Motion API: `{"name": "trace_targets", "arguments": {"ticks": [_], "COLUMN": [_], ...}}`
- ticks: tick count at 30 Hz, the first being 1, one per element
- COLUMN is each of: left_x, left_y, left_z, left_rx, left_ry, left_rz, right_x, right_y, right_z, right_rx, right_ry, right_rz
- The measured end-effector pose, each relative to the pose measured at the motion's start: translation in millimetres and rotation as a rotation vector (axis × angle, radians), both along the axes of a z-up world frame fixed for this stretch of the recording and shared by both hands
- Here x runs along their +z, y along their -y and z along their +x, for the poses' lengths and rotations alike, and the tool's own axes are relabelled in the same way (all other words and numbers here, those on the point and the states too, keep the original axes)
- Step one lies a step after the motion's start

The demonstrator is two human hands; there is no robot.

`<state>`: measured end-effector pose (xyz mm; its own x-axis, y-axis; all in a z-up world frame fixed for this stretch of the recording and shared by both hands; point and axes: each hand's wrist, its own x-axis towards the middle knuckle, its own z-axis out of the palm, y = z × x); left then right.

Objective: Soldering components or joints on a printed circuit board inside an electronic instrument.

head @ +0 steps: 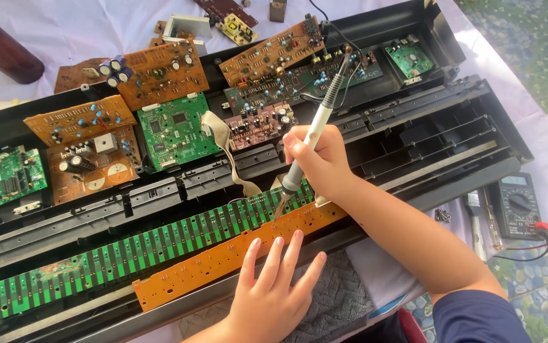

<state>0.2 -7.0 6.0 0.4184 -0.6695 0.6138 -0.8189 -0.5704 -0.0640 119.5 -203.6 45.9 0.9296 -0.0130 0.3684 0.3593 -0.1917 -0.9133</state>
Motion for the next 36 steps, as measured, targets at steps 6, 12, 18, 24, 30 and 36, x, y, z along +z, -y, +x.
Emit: {"name": "trace_targets", "arguments": {"ticks": [6,12,18,24,30,36], "left_x": [0.7,1.5,2.1,2.7,2.3,1.6], "left_y": [-0.5,-0.9,-1.0,-0.3,0.1,-0.9], "left_z": [-0.4,0.5,1.0,1.8,2.2,2.2], "left_rx": [-0.004,-0.007,-0.007,-0.001,0.004,-0.004], "left_ry": [-0.010,-0.015,-0.025,-0.017,-0.020,-0.029], "left_rz": [0.013,0.010,0.016,0.016,0.017,0.015], "right_x": [1.4,1.6,0.5,3.4,2.6,2.3], "right_y": [-0.7,-0.9,-0.7,-1.9,-1.9,-1.6], "right_z": [-0.2,-1.2,-1.6,-3.1,-2.9,-3.4], "right_rx": [-0.011,-0.027,-0.037,-0.030,-0.028,-0.037], "right_ry": [-0.013,-0.010,-0.009,-0.023,-0.006,-0.017], "right_rz": [-0.006,-0.026,-0.040,-0.020,-0.021,-0.033]}}
